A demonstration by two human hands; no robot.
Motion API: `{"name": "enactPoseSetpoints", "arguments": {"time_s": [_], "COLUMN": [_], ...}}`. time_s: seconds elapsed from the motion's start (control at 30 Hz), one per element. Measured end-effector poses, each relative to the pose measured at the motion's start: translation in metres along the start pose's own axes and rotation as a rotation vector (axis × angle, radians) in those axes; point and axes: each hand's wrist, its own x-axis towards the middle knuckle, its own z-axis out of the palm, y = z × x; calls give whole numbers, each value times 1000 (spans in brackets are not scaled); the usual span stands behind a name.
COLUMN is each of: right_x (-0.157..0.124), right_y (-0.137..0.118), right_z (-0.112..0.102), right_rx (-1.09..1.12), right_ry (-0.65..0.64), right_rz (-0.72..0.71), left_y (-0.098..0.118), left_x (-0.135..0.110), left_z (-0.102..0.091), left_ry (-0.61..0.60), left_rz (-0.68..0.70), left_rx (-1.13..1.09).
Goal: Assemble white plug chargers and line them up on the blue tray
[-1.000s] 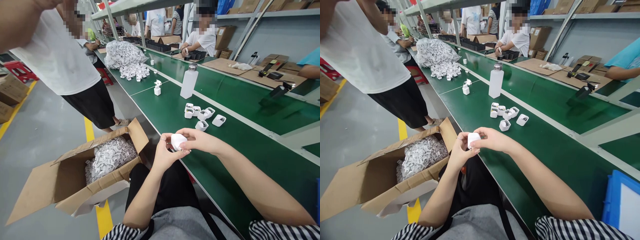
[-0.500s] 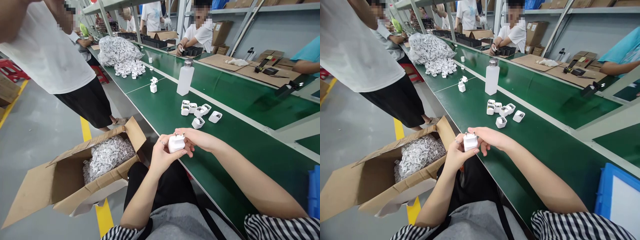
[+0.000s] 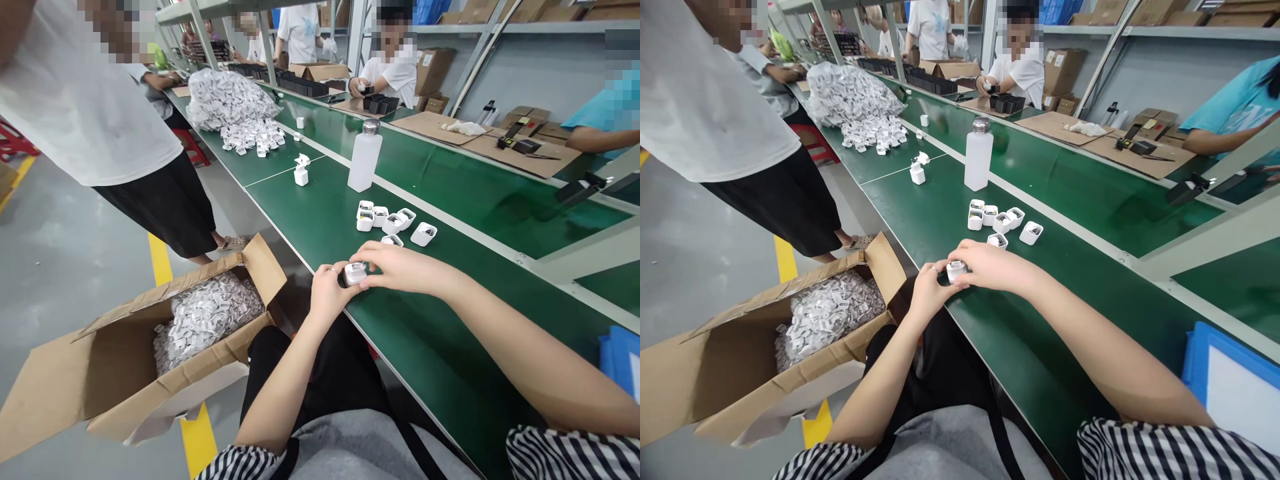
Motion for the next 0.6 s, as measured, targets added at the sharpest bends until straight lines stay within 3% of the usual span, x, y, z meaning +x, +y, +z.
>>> {"name": "enactPoseSetpoints", "arguments": {"time_s": [0.13,0.23,0.33,0.6], "right_x": [12,19,21,17], "right_y": [-15,-23,-23,-15], "right_z": [1,-2,-2,6], "right_rx": [-343,-454,-452,-362], "right_ry": [-12,-87,-106,-12], "right_rz": [36,65,119,131], "left_y": [-1,-1,-2,-2], "left_x": [-1,-2,-2,-2], "left_z": [1,2,2,3], "left_ry": [3,3,5,-6], "left_rz": [-1,-6,-6,-2], "left_rx": [14,12,14,25]}}
